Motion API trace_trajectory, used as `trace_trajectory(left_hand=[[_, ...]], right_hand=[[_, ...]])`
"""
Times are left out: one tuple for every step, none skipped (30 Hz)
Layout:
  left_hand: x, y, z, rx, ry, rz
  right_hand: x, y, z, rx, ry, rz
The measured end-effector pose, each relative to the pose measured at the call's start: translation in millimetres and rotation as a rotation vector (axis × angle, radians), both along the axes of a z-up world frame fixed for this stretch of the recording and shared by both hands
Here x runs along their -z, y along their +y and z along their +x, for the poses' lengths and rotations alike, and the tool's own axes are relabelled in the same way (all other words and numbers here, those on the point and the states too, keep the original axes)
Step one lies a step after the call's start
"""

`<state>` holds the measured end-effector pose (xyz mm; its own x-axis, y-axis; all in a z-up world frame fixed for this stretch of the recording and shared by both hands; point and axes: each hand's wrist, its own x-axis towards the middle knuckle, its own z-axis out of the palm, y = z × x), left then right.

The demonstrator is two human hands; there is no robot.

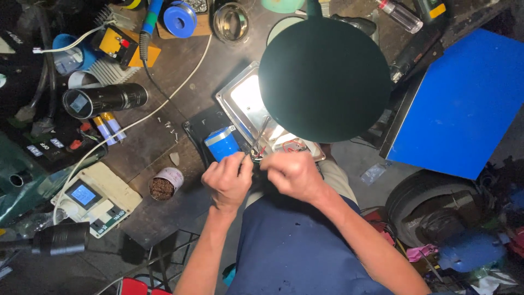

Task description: Preparing and connecting electrical wiring for an electronic device assembly

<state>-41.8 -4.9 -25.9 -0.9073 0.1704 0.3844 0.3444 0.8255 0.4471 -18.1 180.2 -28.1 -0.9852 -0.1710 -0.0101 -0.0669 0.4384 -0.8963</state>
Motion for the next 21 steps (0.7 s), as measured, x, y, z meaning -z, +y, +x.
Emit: trace_trajectory(left_hand=[[0.5,1.6,0.4,-0.004,0.001,-0.001],[1.0,3.5,0.9,-0.002,0.11,-0.067],[1.5,5.8,1.5,0.0,0.219,-0.134],[6.6,4.4,3.5,0.0,0.219,-0.132],[11.5,3.0,5.6,-0.017,0.255,-0.143],[16.2,0.9,6.6,-0.036,0.294,-0.155],[14.3,3.1,5.1,-0.037,0.297,-0.156],[12.0,4.4,4.4,-0.043,0.306,-0.161],[9.9,5.5,3.7,-0.048,0.315,-0.167],[10.0,4.7,4.1,-0.05,0.313,-0.167],[10.2,3.9,4.6,-0.05,0.306,-0.161],[10.7,3.6,4.5,-0.05,0.3,-0.153],[12.0,3.9,6.1,-0.051,0.299,-0.151],[12.9,3.6,7.4,-0.06,0.289,-0.139],[14.0,3.3,8.5,-0.069,0.279,-0.128],[12.8,3.0,8.8,-0.071,0.277,-0.127],[11.6,2.9,9.1,-0.085,0.247,-0.109],[10.5,3.6,8.9,-0.097,0.218,-0.089],[5.4,5.0,7.8,-0.097,0.216,-0.087],[0.3,5.7,6.1,-0.087,0.179,-0.086],[-5.0,6.7,4.4,-0.077,0.142,-0.084]], right_hand=[[-3.4,2.8,-9.6,-0.004,0.001,-0.001],[-6.9,5.9,-18.6,0.081,-0.03,-0.045],[-10.4,9.4,-27.5,0.166,-0.062,-0.089],[-12.0,7.1,-37.8,0.166,-0.061,-0.088],[-13.7,4.8,-48.1,0.126,-0.058,-0.071],[-15.4,1.8,-59.6,0.084,-0.052,-0.056],[-24.0,-1.7,-69.7,0.082,-0.049,-0.056],[-32.6,-6.0,-79.4,-0.022,-0.315,-0.021],[-41.0,-10.6,-89.0,-0.128,-0.58,0.015],[-46.5,-12.3,-94.7,-0.131,-0.581,0.016],[-51.7,-14.0,-100.4,-0.217,-0.689,0.026],[-57.0,-15.2,-106.5,-0.303,-0.796,0.037],[-38.9,-16.4,-101.6,-0.304,-0.796,0.04],[-20.8,-18.2,-97.3,-0.244,-0.852,-0.08],[-2.6,-19.9,-93.0,-0.182,-0.906,-0.201],[-6.6,-19.0,-93.5,-0.184,-0.908,-0.199],[-10.6,-17.9,-93.8,-0.147,-0.914,-0.274],[-14.6,-15.9,-94.5,-0.107,-0.918,-0.35],[-10.9,-12.1,-96.0,-0.106,-0.92,-0.348],[-7.3,-8.9,-97.9,-0.132,-0.889,-0.288],[-3.7,-5.5,-99.8,-0.157,-0.858,-0.227]])
